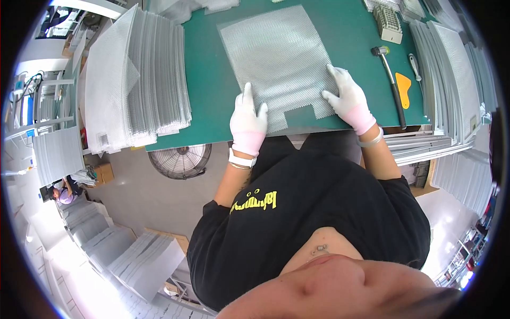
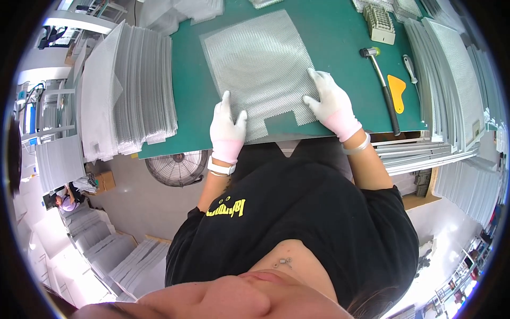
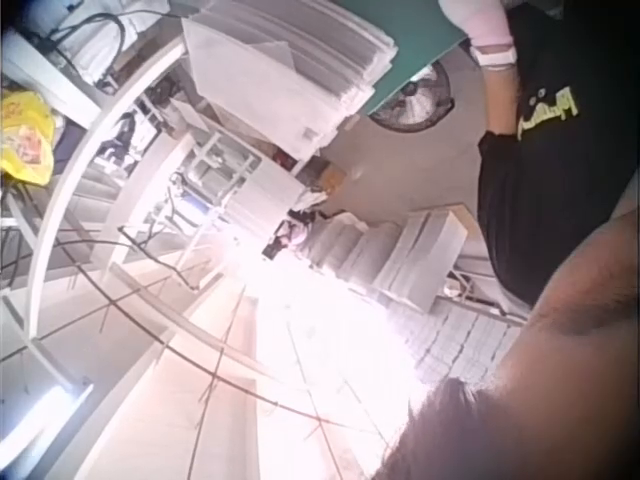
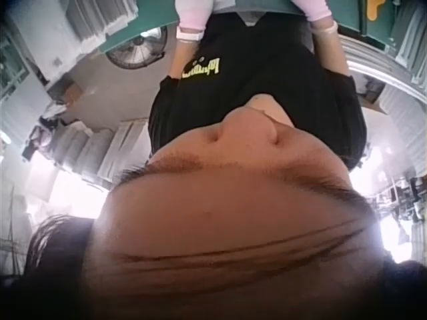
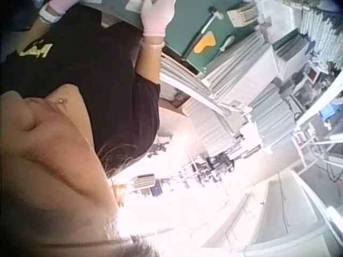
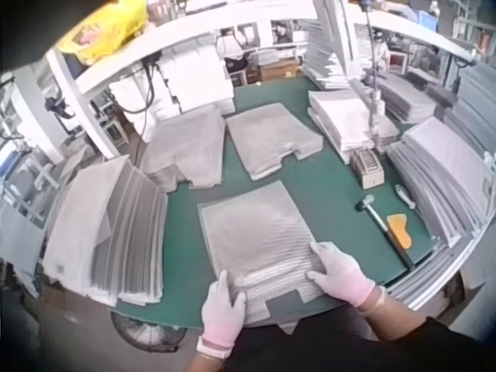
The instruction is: Assembling industrial air filters by attaching metal frames to mesh layers using a drill and a mallet.
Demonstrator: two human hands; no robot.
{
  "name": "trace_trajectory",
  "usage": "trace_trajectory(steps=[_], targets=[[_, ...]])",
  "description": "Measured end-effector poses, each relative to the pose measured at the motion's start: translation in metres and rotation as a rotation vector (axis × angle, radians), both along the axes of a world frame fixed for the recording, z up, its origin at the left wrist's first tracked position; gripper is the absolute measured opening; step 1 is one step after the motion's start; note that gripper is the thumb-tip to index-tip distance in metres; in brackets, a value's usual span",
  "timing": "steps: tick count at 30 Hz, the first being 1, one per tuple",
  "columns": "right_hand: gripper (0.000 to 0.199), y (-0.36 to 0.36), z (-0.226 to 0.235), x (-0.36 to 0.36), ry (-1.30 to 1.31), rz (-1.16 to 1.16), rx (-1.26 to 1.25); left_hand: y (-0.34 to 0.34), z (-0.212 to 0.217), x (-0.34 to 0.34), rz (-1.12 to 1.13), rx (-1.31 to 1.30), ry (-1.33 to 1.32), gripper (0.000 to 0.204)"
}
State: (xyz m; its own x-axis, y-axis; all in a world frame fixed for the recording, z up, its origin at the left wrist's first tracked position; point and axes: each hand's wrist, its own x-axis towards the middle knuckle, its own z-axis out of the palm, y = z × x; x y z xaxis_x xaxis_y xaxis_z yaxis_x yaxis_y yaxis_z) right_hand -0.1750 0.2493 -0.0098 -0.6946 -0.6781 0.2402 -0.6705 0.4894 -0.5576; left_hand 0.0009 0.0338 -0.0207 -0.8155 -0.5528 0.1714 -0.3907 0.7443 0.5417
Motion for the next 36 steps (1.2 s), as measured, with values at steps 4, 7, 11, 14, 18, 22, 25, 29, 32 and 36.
trace_trajectory(steps=[4,7,11,14,18,22,25,29,32,36], targets=[[0.066,-0.001,0.002,0.001,-0.083,-0.01,0.032,0.001,-0.002,0.001,0.007,-0.02,0.003,0.066],[0.065,-0.001,0.005,0.002,-0.093,-0.023,0.057,0.001,0.001,0.001,0.007,-0.025,-0.014,0.065],[0.065,0.0,0.006,0.002,-0.067,-0.021,0.022,-0.002,0.002,-0.001,0.002,-0.01,-0.014,0.065],[0.065,-0.004,0.011,0.002,-0.072,-0.042,0.061,-0.003,0.005,-0.004,-0.032,-0.072,0.001,0.068],[0.061,-0.009,0.029,-0.005,-0.086,-0.09,0.279,-0.005,0.021,-0.006,0.044,-0.115,-0.167,0.072],[0.05,-0.016,0.04,-0.065,0.048,0.09,0.29,-0.035,0.001,-0.002,-0.132,-0.327,-0.325,0.071],[0.05,-0.062,0.039,-0.171,0.166,-0.053,0.148,-0.053,0.007,-0.011,-0.211,-0.321,-0.371,0.069],[0.054,-0.117,0.037,-0.299,0.236,-0.431,0.261,-0.057,0.022,-0.023,-0.28,-0.306,-0.388,0.07],[0.051,-0.153,0.052,-0.315,-0.161,-0.431,0.585,-0.052,0.024,-0.023,-0.251,-0.305,-0.383,0.075],[0.051,-0.17,0.064,-0.307,-0.087,-0.531,0.694,-0.048,0.029,-0.02,-0.247,-0.332,-0.446,0.076]])
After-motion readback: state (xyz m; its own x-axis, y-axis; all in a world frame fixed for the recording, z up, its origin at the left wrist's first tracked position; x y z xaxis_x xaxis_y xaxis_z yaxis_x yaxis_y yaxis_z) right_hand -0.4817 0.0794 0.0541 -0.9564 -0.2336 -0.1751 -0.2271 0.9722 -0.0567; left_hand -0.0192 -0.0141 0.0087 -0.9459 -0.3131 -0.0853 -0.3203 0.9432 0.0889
